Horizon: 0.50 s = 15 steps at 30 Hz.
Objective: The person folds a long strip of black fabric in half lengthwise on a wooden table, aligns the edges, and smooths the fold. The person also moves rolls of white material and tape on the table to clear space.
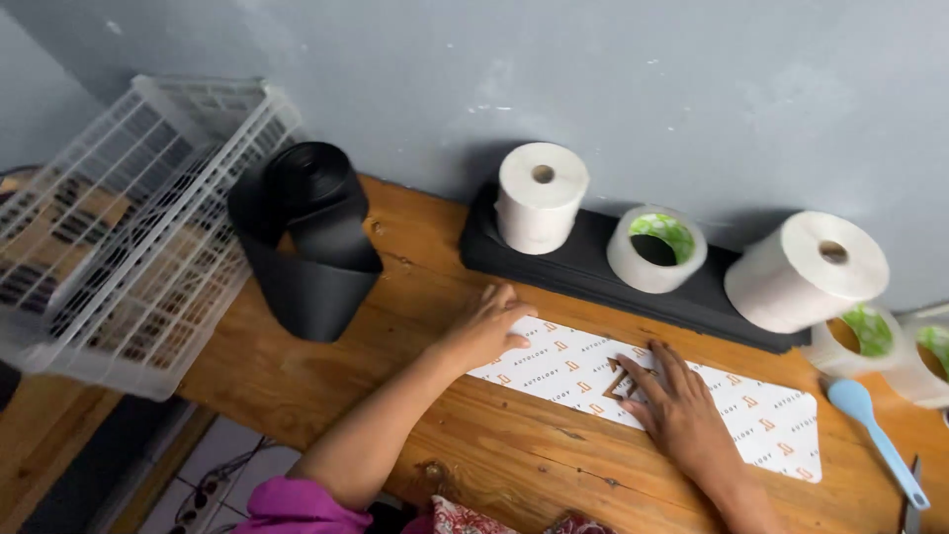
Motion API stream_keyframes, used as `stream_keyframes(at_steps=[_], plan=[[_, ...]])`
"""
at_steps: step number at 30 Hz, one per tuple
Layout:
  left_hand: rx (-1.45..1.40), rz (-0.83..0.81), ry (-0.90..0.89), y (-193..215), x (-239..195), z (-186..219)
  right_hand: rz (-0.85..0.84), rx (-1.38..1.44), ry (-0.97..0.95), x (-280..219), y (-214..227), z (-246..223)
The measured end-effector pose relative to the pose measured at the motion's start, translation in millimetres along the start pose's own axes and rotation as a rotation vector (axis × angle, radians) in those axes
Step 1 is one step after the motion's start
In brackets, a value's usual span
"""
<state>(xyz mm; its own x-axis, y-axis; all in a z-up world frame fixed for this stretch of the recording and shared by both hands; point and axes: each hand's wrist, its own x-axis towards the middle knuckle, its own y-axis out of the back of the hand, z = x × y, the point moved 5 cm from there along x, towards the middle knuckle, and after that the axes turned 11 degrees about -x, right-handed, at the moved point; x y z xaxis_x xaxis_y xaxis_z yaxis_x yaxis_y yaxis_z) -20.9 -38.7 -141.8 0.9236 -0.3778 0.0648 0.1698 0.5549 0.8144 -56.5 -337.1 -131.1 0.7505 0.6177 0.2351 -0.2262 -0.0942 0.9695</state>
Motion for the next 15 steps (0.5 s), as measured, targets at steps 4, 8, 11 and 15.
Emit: stream_keyframes(at_steps=[4, 8, 11, 15], plan=[[-0.022, 0.05, 0.02, 18.2, -2.0, -3.5, -0.012, -0.082, 0.023, 3.1, -5.3, -1.7], [0.083, 0.286, 0.145, 57.1, -9.1, -11.3, -0.02, -0.096, 0.017, 2.5, -3.3, -3.4], [0.267, 0.408, 0.339, 80.7, -20.6, -39.3, -0.018, -0.114, 0.006, 1.4, -5.9, -3.4], [0.444, 0.238, 0.898, 99.7, -38.6, -99.1, -0.026, -0.11, -0.018, -0.7, -5.5, -3.8]])
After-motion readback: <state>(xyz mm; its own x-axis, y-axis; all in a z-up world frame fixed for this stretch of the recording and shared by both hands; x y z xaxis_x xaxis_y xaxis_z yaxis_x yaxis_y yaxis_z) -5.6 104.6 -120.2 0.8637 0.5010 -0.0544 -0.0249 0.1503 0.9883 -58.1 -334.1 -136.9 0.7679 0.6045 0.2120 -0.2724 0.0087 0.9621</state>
